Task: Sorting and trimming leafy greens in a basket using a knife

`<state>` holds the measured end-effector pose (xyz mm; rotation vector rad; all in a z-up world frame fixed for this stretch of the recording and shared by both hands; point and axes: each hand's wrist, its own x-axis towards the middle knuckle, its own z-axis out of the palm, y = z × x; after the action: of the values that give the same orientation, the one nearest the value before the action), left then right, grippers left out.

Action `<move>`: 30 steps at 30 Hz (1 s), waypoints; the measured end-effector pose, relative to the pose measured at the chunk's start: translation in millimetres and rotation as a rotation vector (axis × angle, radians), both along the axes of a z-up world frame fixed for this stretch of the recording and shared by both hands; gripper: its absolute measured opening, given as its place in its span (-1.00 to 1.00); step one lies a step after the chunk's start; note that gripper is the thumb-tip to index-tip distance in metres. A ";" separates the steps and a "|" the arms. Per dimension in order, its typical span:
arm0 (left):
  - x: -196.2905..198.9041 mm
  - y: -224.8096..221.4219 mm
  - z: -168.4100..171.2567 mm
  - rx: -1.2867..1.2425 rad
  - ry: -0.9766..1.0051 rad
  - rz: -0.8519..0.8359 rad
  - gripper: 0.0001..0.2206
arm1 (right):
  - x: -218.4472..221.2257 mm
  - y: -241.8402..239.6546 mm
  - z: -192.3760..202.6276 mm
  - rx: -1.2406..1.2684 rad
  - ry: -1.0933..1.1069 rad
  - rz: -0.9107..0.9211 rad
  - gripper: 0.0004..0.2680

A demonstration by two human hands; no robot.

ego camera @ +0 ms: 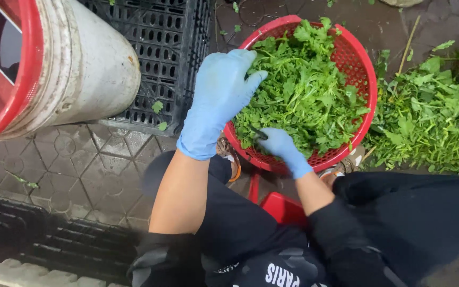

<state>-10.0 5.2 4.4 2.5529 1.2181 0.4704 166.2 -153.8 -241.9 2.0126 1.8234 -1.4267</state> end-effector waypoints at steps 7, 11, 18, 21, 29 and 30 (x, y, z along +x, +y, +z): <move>-5.8 -0.9 -1.6 -0.002 -0.013 0.026 -0.61 | -4.7 -13.6 -38.2 -0.102 -0.325 0.113 -0.79; 3.2 2.8 6.6 0.078 -0.024 0.005 -0.72 | -11.5 -29.9 -61.8 0.113 -0.314 0.086 -0.79; 11.8 2.3 2.7 0.053 0.011 0.002 -0.71 | 33.1 11.2 46.7 0.018 0.300 -0.607 -0.82; 21.8 5.0 -16.7 0.051 -0.014 -0.058 -0.73 | 61.0 16.9 102.9 -0.003 0.831 -1.047 -0.89; 96.6 -26.4 -84.6 -0.325 -0.083 -0.261 -0.61 | 88.5 0.0 149.8 0.182 1.357 -1.298 -0.94; 105.2 -30.7 -92.8 -0.387 -0.110 -0.281 -0.62 | 90.3 -2.4 154.5 0.176 1.439 -1.307 -0.93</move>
<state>95.1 -25.6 -88.4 2.2800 0.8026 0.2755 256.5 -156.2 -87.4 2.4887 0.1584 -3.8099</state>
